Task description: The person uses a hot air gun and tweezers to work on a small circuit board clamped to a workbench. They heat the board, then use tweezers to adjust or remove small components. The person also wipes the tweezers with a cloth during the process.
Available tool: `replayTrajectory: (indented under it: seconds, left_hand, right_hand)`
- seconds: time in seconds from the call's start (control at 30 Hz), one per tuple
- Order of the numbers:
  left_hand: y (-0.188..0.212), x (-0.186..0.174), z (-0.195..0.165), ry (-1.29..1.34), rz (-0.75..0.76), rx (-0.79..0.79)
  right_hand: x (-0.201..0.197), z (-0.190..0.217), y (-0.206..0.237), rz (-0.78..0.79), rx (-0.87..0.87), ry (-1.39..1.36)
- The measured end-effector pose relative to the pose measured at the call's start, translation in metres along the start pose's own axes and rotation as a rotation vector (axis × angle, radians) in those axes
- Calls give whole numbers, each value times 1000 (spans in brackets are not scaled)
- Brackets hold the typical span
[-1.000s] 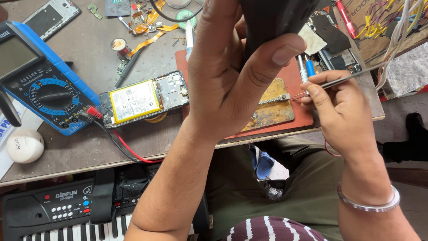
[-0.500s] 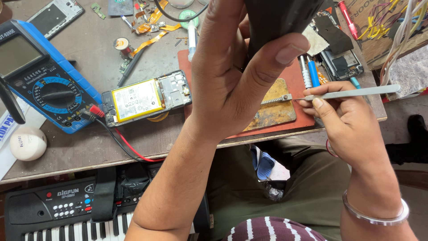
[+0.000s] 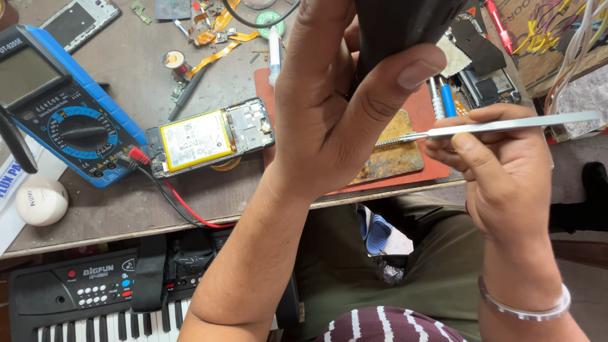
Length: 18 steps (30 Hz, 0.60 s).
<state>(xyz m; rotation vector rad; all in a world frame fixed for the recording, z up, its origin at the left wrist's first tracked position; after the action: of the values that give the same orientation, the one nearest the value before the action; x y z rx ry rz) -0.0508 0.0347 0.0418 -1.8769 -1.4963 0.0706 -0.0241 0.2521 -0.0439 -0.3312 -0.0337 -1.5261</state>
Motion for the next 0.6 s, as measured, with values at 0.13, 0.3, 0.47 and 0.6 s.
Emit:
replayTrajectory:
  seconds: [0.13, 0.3, 0.47, 0.6]
  left_hand:
    - [1, 2, -6, -34, 45, 91]
    - [1, 6, -12, -38, 81, 154]
    - [-3, 2, -4, -16, -3, 8]
    - [-5, 6, -9, -1, 7, 29]
  right_hand:
    - [7, -16, -2, 38, 88, -130]
    - [5, -29, -3, 2, 111, -218]
    - [9, -29, -2, 36, 7, -165]
    - [16, -23, 0, 52, -94, 43]
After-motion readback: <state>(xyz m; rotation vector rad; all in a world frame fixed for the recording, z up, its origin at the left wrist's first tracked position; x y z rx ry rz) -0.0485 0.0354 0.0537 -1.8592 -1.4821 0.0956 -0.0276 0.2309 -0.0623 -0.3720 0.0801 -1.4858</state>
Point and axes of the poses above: each hand's wrist, its own y-axis away from the middle knuckle, its own x-axis out of the palm, z = x × y, the point moved 9 cm from there along -y, towards the middle knuckle, and after that the axes turned 2 degrees about x, right-handed, at the moved point
